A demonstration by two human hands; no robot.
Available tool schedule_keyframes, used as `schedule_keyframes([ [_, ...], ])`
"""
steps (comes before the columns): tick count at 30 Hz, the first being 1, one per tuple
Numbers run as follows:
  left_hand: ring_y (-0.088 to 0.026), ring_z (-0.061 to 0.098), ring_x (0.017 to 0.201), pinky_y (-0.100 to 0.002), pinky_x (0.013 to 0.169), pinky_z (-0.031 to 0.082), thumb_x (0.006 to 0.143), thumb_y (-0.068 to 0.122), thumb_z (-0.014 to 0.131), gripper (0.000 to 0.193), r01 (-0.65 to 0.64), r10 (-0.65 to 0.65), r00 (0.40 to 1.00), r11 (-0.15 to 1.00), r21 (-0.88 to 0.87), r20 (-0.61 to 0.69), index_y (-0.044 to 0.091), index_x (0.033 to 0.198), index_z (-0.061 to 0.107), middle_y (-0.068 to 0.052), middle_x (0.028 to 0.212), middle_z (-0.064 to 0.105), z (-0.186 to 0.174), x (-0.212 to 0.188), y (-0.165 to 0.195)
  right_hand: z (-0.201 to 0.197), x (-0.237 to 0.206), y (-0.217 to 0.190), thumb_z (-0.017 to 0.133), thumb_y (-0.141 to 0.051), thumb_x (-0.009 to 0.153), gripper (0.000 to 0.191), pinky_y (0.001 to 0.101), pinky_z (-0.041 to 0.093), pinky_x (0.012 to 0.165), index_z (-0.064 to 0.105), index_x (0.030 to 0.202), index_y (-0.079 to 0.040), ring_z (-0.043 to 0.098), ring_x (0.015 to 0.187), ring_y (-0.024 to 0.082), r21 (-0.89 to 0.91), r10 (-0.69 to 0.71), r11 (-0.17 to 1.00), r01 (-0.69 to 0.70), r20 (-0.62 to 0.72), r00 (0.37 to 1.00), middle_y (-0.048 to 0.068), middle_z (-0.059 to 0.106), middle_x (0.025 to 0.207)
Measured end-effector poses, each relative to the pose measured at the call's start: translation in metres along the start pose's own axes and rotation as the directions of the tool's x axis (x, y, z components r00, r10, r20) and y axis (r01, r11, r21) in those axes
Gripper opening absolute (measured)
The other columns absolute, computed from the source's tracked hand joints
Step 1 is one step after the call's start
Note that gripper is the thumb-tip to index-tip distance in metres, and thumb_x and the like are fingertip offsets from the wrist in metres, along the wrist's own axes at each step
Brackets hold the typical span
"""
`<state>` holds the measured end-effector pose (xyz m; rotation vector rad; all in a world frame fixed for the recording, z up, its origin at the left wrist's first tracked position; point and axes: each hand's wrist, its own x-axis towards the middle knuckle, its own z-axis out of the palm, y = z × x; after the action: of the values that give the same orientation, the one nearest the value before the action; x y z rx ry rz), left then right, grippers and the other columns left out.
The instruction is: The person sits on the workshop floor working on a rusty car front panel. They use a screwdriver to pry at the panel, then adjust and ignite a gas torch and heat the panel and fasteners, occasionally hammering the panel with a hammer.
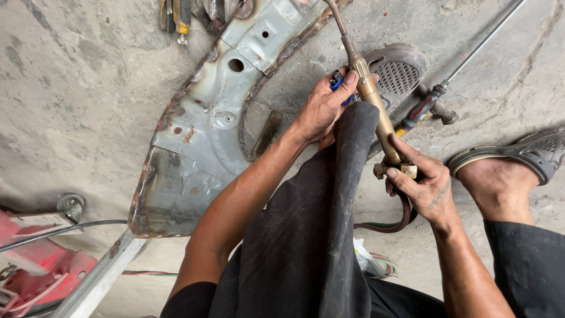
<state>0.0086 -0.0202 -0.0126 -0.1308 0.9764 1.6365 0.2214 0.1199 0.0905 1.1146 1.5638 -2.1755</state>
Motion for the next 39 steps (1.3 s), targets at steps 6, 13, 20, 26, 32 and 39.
schedule_keyframes([
  [6,-0.023,0.064,0.119,-0.041,0.100,0.058,0.110,0.041,0.052,0.052,0.006,-0.007,1.000,0.999,-0.044,-0.002,-0.003,0.139,0.054,-0.018,0.136,0.063,0.0018,-0.0015,0.0022,0.0020,0.0000,0.0011,0.069,0.000,0.092,0.060,0.0259,0.055,0.061,0.055,0.149,-0.007,0.063,0.073,0.010,-0.019,-0.011,1.000,0.011,-0.007,1.000,0.008,0.071,0.105],
  [13,-0.023,0.064,0.119,-0.042,0.102,0.058,0.111,0.041,0.052,0.053,-0.014,0.015,1.000,0.999,-0.052,0.012,-0.003,0.141,0.053,-0.017,0.138,0.062,0.0021,-0.0026,0.0037,0.0043,0.0012,-0.0019,0.067,0.005,0.091,0.061,0.0248,0.054,0.062,0.056,0.149,-0.009,0.063,0.073,0.009,-0.088,-0.029,0.996,0.028,-0.013,0.999,0.007,0.071,0.104],
  [20,-0.023,0.064,0.120,-0.042,0.103,0.058,0.110,0.042,0.051,0.053,-0.017,0.017,1.000,0.999,-0.038,0.010,-0.002,0.140,0.052,-0.017,0.139,0.062,0.0007,-0.0018,0.0023,0.0059,0.0019,-0.0055,0.067,0.004,0.089,0.062,0.0243,0.055,0.062,0.056,0.149,-0.009,0.063,0.071,0.009,-0.115,-0.010,0.993,0.007,-0.025,1.000,0.007,0.072,0.102],
  [26,-0.024,0.064,0.119,-0.043,0.103,0.058,0.111,0.041,0.051,0.052,-0.026,0.028,0.999,0.997,-0.067,0.019,-0.002,0.140,0.052,-0.017,0.139,0.062,0.0002,-0.0012,0.0016,0.0059,0.0020,-0.0072,0.065,0.004,0.088,0.064,0.0251,0.055,0.066,0.056,0.149,-0.008,0.064,0.073,0.009,-0.160,-0.028,0.987,0.024,-0.017,0.999,0.007,0.072,0.102],
  [32,-0.024,0.063,0.122,-0.044,0.103,0.058,0.110,0.039,0.052,0.050,0.003,-0.003,1.000,0.998,-0.066,0.000,-0.002,0.139,0.053,-0.017,0.139,0.062,0.0020,-0.0026,0.0022,0.0042,0.0000,-0.0080,0.066,0.003,0.089,0.062,0.0256,0.055,0.063,0.056,0.149,-0.009,0.063,0.071,0.010,-0.157,-0.046,0.987,0.044,-0.004,0.999,0.008,0.071,0.103],
  [39,-0.023,0.063,0.120,-0.042,0.101,0.059,0.110,0.039,0.053,0.050,-0.010,0.010,1.000,0.997,-0.078,0.005,-0.002,0.139,0.053,-0.017,0.138,0.062,0.0019,-0.0028,0.0023,0.0052,0.0003,-0.0060,0.069,0.002,0.091,0.061,0.0258,0.055,0.060,0.056,0.149,-0.009,0.063,0.071,0.010,-0.120,-0.060,0.991,0.060,0.003,0.998,0.008,0.071,0.102],
])
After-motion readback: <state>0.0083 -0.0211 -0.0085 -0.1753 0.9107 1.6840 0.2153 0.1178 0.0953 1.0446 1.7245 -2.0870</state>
